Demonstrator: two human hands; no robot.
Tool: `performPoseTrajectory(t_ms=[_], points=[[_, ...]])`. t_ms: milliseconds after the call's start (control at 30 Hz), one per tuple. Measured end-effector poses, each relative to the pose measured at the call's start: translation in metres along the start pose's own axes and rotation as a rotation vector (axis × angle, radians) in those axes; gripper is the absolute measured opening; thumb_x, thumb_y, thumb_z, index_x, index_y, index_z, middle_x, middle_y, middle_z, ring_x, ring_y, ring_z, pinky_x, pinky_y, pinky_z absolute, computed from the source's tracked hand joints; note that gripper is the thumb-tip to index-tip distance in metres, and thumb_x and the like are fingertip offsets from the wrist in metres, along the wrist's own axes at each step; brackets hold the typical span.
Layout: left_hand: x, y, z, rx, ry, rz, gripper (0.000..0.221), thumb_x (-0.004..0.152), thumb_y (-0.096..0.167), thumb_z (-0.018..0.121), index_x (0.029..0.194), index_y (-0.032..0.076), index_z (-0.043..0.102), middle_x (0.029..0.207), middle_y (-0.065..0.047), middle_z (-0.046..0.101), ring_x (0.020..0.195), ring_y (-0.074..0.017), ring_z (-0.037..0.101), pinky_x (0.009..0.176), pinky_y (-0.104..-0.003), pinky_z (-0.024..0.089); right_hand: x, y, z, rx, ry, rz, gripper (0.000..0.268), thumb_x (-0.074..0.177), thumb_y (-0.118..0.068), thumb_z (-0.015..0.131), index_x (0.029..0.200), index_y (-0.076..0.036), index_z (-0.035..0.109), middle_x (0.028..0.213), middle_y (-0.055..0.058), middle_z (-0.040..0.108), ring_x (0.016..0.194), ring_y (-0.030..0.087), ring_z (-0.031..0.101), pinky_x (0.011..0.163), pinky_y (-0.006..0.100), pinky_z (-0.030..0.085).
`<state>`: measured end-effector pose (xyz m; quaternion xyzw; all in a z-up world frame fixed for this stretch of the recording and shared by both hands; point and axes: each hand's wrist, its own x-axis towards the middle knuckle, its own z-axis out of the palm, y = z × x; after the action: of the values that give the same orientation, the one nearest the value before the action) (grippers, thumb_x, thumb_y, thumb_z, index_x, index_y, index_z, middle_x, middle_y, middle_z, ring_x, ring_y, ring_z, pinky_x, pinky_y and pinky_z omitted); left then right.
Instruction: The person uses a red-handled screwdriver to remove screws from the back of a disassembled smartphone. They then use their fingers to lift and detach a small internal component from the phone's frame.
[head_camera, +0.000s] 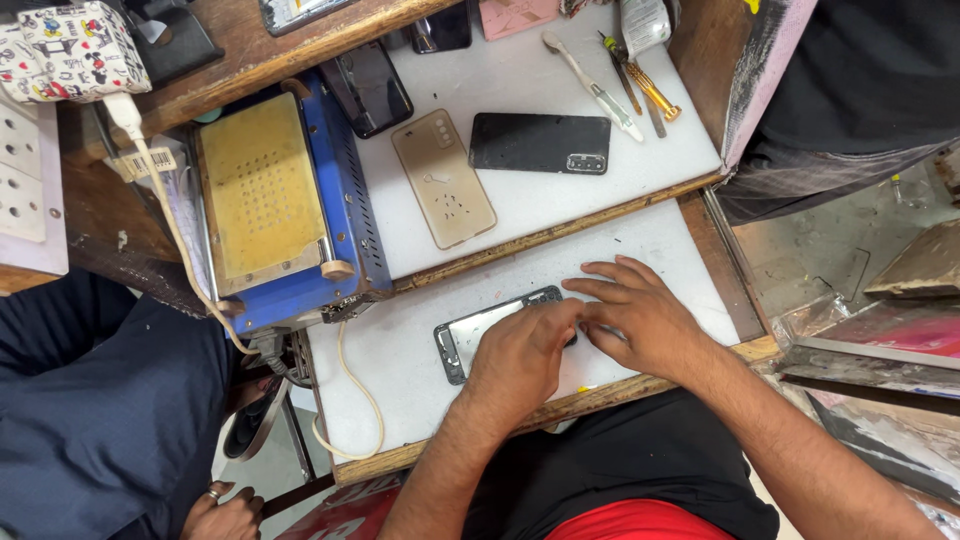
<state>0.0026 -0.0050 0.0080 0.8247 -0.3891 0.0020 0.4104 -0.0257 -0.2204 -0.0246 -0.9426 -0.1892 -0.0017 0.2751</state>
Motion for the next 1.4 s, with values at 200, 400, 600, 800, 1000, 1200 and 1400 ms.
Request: performPoseTrajectory(t_ms=[200,400,600,800,1000,1200,1400], points=[[0.006,0.008,-0.002,-0.001,-0.001,-0.067,0.027,0.096,0.004,0.068,0.121,0.007,0.060,0.096,-0.011,0.071,0.087,-0.0300,0.072,0.074,-0.040,0.060,0.000,0.000,0.001,-0.005,-0.006,0.008,0.032,0.080,-0.019,0.075,0.112,-0.017,0.077,0.142,-0.001,0.062,0.141,0.026,0.044,0.120,0.054,0.027],[0.013,0.019,0.002,0.257,-0.142,-0.164,0.025,0.101,0.021,0.068,0.123,0.011,0.061,0.096,-0.010,0.071,0.086,-0.0303,0.071,0.076,-0.043,0.058,-0.002,0.002,0.001,-0.007,-0.003,0.003,0.031,0.080,-0.023,0.076,0.111,-0.017,0.076,0.142,0.000,0.061,0.142,0.027,0.044,0.120,0.053,0.027],[0.019,0.023,-0.006,0.273,-0.030,0.005,0.016,0.092,0.012,0.070,0.107,0.010,0.062,0.089,-0.010,0.068,0.082,-0.0278,0.070,0.091,-0.047,0.055,-0.002,0.002,0.002,-0.017,0.004,-0.006,0.029,0.081,-0.024,0.076,0.110,-0.016,0.076,0.142,-0.001,0.062,0.142,0.026,0.044,0.120,0.053,0.027],[0.018,0.027,-0.012,0.153,-0.039,0.051,0.024,0.086,0.006,0.062,0.110,0.007,0.065,0.097,-0.011,0.071,0.089,-0.0286,0.069,0.085,-0.045,0.052,-0.001,0.001,0.000,0.014,0.034,-0.025,0.034,0.076,-0.021,0.076,0.109,-0.016,0.077,0.140,0.001,0.063,0.139,0.028,0.045,0.118,0.054,0.028],[0.016,0.026,-0.011,0.174,-0.036,-0.053,0.017,0.098,0.014,0.066,0.115,0.013,0.064,0.098,-0.008,0.072,0.088,-0.0272,0.069,0.087,-0.043,0.055,-0.004,-0.002,0.000,0.010,0.021,-0.011,0.034,0.078,-0.017,0.076,0.111,-0.014,0.076,0.136,0.003,0.063,0.140,0.028,0.045,0.119,0.053,0.028],[0.019,0.027,-0.012,0.329,-0.039,-0.077,0.024,0.091,0.018,0.073,0.113,0.012,0.065,0.081,-0.006,0.070,0.077,-0.0266,0.068,0.085,-0.046,0.053,-0.005,0.001,0.002,0.009,0.036,-0.027,0.029,0.078,-0.017,0.077,0.107,-0.017,0.076,0.140,0.003,0.062,0.141,0.028,0.045,0.119,0.053,0.029],[0.017,0.029,-0.015,0.316,0.020,0.081,0.023,0.084,0.016,0.074,0.103,0.009,0.064,0.085,-0.009,0.070,0.081,-0.0280,0.069,0.090,-0.049,0.051,-0.006,0.000,0.001,0.016,0.044,-0.034,0.033,0.079,-0.019,0.076,0.111,-0.013,0.075,0.140,0.002,0.063,0.140,0.028,0.045,0.118,0.053,0.030]])
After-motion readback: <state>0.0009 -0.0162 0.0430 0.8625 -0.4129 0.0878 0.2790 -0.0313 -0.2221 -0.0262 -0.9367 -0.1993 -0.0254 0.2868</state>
